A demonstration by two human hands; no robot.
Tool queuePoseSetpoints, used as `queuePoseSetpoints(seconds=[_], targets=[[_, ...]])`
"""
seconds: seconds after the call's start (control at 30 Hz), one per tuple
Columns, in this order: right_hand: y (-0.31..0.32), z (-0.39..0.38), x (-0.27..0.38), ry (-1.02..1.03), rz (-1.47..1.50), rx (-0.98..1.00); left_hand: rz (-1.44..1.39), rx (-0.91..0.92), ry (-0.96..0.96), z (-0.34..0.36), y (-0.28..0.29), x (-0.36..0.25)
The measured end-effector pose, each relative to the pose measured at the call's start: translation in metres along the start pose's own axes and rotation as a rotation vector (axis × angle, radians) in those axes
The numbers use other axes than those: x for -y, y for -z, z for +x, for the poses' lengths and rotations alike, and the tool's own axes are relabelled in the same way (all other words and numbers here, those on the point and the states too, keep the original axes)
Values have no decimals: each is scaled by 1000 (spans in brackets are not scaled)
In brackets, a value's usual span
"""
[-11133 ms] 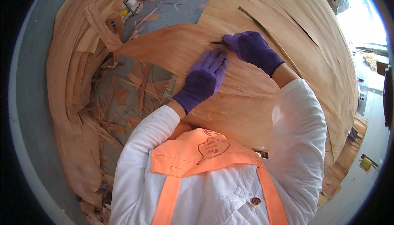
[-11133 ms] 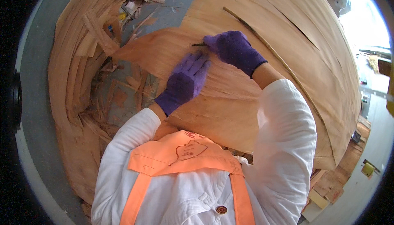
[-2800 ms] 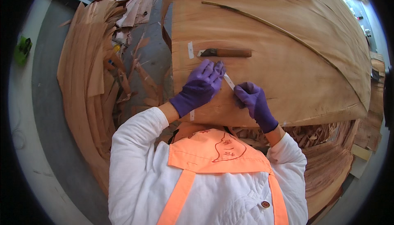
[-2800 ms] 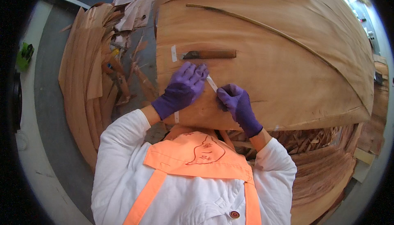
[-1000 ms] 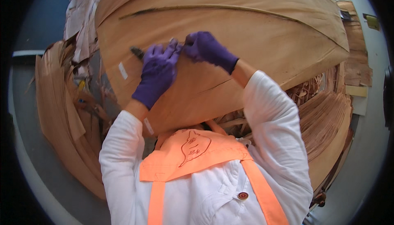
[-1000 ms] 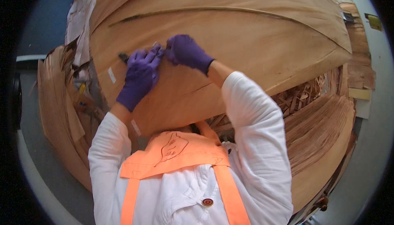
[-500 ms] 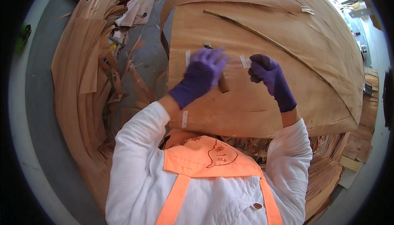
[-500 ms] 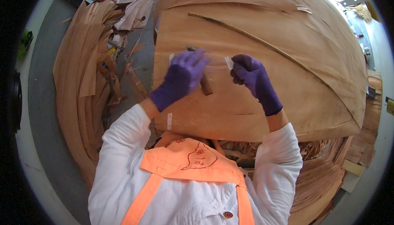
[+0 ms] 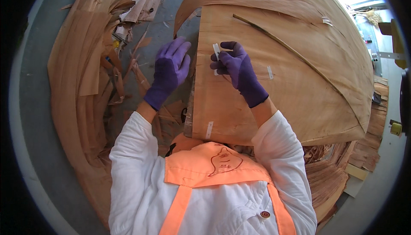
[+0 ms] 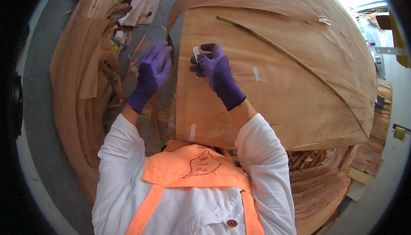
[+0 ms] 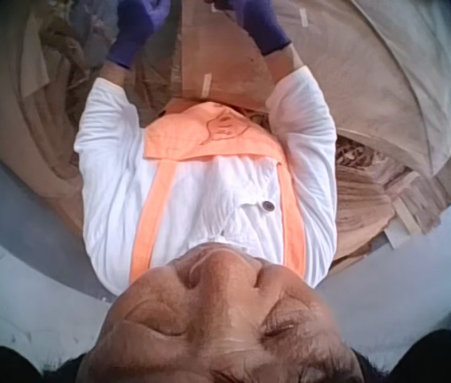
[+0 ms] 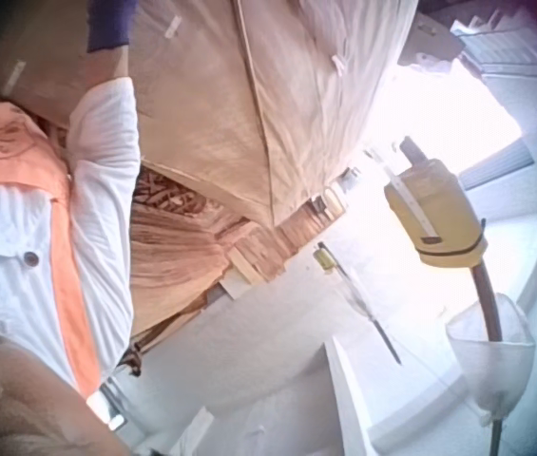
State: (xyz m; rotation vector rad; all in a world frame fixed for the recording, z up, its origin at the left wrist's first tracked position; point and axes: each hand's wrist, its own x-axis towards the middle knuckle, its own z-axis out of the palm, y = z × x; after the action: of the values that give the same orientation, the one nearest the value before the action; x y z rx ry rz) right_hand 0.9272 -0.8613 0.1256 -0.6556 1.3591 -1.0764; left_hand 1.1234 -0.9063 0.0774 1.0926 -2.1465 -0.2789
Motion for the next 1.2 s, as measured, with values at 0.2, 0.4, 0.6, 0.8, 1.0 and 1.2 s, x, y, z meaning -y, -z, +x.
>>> queuePoseSetpoints(seconds=[0.2,0.4,0.6,0.8,1.0,1.2], targets=[[-17,14,-7,-13,24,-59,-117,64,-127,18,-2,-3],[-23,24,-10,-18,-85,-88,-277,194,-230,32,-21,10],[-21,18,-4,-94,16,-109,-231,261,-211,33,-23,14],[11,-45,12,-65,-247,-139,-47,356,-440,34,-22,21],[47,-68,-13,466,-1318,-348,139,384,-612,38,-13,23],[64,-54,-25,391,-1418,-344,-295,479,-377,56,-5,29]])
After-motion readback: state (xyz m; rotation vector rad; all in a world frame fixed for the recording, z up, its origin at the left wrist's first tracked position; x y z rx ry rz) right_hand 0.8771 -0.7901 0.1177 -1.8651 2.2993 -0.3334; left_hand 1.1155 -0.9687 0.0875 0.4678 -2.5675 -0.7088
